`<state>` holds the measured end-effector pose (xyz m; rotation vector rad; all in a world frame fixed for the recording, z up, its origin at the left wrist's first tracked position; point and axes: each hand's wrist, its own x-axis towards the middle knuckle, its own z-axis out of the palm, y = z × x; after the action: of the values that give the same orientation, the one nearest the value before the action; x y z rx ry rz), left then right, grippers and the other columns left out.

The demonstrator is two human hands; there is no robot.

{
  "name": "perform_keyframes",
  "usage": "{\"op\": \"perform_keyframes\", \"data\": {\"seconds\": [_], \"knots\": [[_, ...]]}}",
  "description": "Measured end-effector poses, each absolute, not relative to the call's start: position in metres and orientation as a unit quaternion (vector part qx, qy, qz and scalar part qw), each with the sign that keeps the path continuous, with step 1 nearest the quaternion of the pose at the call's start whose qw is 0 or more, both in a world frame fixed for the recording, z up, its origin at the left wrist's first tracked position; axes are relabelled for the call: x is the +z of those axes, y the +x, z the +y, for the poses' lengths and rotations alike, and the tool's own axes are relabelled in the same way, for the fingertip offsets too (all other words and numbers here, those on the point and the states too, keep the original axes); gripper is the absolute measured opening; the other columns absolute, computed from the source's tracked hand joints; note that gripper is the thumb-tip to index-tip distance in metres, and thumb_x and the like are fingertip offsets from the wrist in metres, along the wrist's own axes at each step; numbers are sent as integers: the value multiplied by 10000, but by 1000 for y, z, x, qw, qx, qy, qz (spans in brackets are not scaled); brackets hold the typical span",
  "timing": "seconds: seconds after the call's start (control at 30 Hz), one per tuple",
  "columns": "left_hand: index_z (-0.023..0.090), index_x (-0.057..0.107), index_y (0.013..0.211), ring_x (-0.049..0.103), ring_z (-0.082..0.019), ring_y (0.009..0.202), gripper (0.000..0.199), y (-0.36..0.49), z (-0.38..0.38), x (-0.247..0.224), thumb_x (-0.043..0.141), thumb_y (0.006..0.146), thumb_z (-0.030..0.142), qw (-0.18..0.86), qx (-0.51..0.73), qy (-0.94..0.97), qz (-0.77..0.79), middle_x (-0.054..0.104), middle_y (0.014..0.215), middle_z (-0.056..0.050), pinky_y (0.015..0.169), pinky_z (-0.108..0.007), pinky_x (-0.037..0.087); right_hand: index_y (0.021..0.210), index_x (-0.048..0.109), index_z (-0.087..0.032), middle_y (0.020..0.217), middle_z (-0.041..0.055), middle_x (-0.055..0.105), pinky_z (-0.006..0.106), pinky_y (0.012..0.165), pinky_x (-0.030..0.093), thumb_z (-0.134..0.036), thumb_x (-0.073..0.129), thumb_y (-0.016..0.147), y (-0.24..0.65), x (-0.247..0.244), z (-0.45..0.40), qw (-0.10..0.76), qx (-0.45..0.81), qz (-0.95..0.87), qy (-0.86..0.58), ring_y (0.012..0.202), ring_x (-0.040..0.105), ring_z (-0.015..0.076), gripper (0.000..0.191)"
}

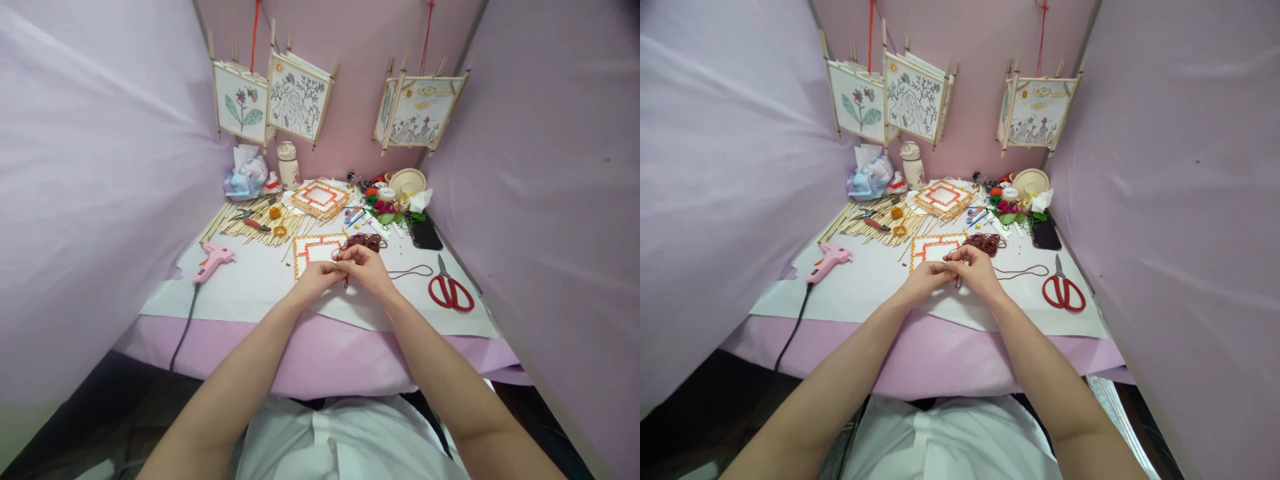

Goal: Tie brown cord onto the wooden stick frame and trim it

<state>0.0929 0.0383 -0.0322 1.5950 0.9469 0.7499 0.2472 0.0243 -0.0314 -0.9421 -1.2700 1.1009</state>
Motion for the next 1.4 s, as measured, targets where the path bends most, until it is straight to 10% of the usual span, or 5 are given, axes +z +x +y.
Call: {"op": "perform_keyframes", "data": {"seconds": [0.67, 1.03, 1.4], "knots": [[137, 725, 748, 386, -98, 518, 334, 90, 34, -20, 609, 757, 450, 525, 271, 700, 401, 575, 598, -4, 523, -254, 266, 683, 586, -202, 653, -16, 633, 272, 565, 472, -349, 812, 610, 250, -28, 24, 577, 488, -486, -439, 604, 592, 143, 279], [146, 646, 1046, 459, -39, 526, 457, 86, 41, -14, 763, 702, 424, 667, 427, 511, 334, 640, 880, -41, 470, -180, 316, 676, 593, -197, 684, -19, 631, 257, 615, 456, -377, 824, 620, 252, -32, 26, 590, 468, -498, -431, 639, 572, 125, 298], [102, 616, 844, 549, -80, 580, 422, 105, 28, -26, 720, 748, 500, 742, 395, 462, 282, 625, 721, -54, 531, -182, 407, 681, 558, -198, 618, -34, 616, 247, 479, 436, -370, 821, 613, 248, -31, 25, 604, 520, -453, -400, 481, 540, 104, 321]]}}
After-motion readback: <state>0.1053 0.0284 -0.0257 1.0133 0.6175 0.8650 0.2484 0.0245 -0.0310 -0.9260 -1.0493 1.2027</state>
